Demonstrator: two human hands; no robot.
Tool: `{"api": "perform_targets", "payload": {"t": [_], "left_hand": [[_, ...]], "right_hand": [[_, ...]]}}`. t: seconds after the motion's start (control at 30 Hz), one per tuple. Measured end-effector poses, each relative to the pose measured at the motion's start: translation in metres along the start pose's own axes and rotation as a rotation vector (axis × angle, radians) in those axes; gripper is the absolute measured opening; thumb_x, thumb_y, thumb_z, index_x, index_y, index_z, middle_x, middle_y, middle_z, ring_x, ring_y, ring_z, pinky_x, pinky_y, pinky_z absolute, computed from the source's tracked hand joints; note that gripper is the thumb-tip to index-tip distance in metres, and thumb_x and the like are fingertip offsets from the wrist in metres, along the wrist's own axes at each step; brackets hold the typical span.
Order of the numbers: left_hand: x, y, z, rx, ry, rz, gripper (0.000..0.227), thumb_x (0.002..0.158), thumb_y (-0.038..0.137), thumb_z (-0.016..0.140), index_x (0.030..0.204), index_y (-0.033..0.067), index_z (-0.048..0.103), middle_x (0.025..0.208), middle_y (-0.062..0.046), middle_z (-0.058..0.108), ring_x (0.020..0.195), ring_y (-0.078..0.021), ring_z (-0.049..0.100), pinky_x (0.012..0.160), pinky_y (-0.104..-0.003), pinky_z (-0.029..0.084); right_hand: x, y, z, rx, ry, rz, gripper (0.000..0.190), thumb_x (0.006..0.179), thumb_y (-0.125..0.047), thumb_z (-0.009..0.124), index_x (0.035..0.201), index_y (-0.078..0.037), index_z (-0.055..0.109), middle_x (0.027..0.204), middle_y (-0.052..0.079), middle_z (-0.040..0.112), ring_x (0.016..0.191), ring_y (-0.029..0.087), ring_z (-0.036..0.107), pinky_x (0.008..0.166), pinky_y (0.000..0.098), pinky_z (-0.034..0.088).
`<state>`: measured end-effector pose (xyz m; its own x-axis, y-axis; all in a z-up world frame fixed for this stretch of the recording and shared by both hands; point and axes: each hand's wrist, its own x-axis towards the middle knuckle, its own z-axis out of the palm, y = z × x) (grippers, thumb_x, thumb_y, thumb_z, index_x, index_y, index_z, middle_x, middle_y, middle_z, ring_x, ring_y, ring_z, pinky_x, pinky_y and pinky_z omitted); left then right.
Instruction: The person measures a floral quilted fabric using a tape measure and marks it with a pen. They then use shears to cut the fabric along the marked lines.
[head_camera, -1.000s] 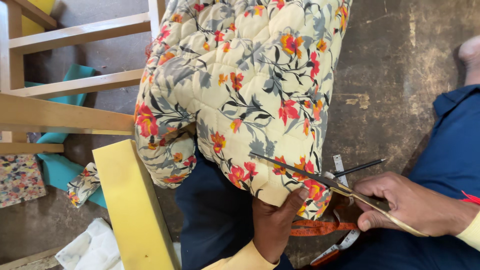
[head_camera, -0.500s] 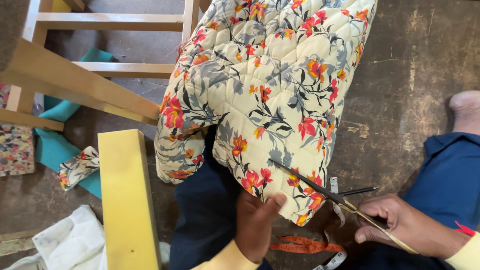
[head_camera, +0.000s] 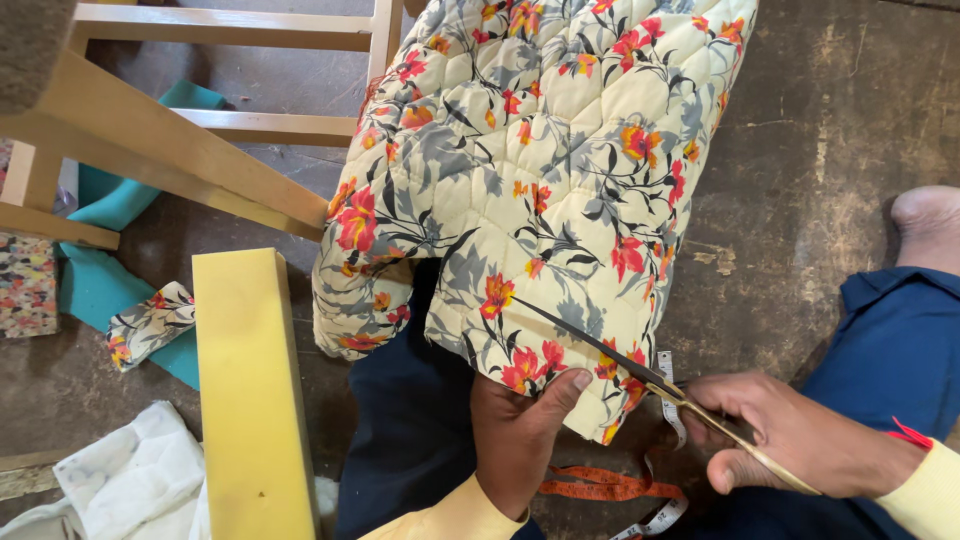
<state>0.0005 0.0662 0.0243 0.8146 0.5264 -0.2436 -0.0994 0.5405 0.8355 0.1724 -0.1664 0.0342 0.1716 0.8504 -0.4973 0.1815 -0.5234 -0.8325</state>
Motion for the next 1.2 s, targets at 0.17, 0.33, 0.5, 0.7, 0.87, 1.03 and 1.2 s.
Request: {"api": "perform_targets", "payload": {"t": [0.17,0.33,0.5,0.7,0.87,1.03,1.2], "left_hand": [[0.002,0.0,-0.001,0.026,0.002,-0.012,0.021,0.09,0.001,0.077,0.109,-0.0035,0.068,0.097,-0.009,0.077,0.085,-0.0113,0.071,0.079,-0.028,0.058],[0.002,0.0,-0.002,0.042,0.006,-0.02,0.021,0.091,0.001,0.077,0.109,-0.0034,0.069,0.097,-0.009,0.077,0.085,-0.0118,0.071,0.079,-0.028,0.058],[0.002,-0.006,-0.005,0.002,0.004,-0.011,0.023,0.089,0.001,0.077,0.11,-0.0019,0.068,0.1,-0.009,0.077,0.088,-0.012,0.072,0.081,-0.029,0.058],[-0.001,-0.011,-0.008,0.064,-0.016,0.019,0.021,0.091,-0.002,0.078,0.11,-0.0026,0.068,0.098,-0.01,0.077,0.089,-0.0137,0.072,0.082,-0.03,0.058],[0.004,0.005,-0.013,-0.083,0.124,-0.004,0.034,0.089,0.004,0.072,0.121,0.0014,0.061,0.106,-0.005,0.074,0.092,-0.0102,0.069,0.083,-0.028,0.056],[0.018,0.02,-0.02,-0.039,0.17,0.025,0.038,0.092,0.005,0.069,0.128,-0.0018,0.06,0.114,-0.006,0.071,0.098,-0.0093,0.065,0.087,-0.027,0.053],[0.016,0.012,-0.018,-0.059,0.126,0.03,0.036,0.092,0.0,0.071,0.127,-0.0039,0.062,0.114,-0.007,0.073,0.099,-0.0094,0.066,0.088,-0.028,0.054]], "right_hand": [[0.007,-0.009,-0.002,0.039,0.005,0.17,0.074,0.065,-0.076,0.074,0.067,-0.004,0.058,0.066,0.0,0.047,0.065,0.011,0.044,0.052,0.0327,0.038],[0.01,-0.009,-0.002,0.046,0.008,0.195,0.058,0.07,-0.057,0.082,0.071,-0.004,0.061,0.065,0.0,0.047,0.065,0.011,0.042,0.052,0.033,0.039],[0.016,-0.007,0.001,0.115,0.021,0.195,0.036,0.073,-0.033,0.09,0.077,-0.003,0.071,0.063,0.001,0.063,0.064,0.009,0.049,0.054,0.0321,0.045],[0.02,-0.001,0.008,0.158,0.018,0.208,0.028,0.074,-0.02,0.092,0.078,-0.001,0.073,0.06,0.003,0.064,0.062,0.009,0.047,0.054,0.0317,0.045],[0.014,0.0,0.001,0.103,0.025,0.201,0.03,0.074,-0.024,0.091,0.08,-0.001,0.074,0.061,0.003,0.064,0.063,0.009,0.048,0.054,0.0318,0.045],[0.011,-0.006,-0.006,0.049,-0.013,0.141,0.045,0.078,-0.043,0.084,0.08,-0.001,0.069,0.067,0.001,0.057,0.066,0.009,0.046,0.054,0.0303,0.044],[0.017,-0.016,-0.004,0.112,-0.05,0.122,0.055,0.078,-0.057,0.082,0.082,-0.004,0.069,0.07,-0.001,0.056,0.069,0.008,0.046,0.055,0.0299,0.043]]}}
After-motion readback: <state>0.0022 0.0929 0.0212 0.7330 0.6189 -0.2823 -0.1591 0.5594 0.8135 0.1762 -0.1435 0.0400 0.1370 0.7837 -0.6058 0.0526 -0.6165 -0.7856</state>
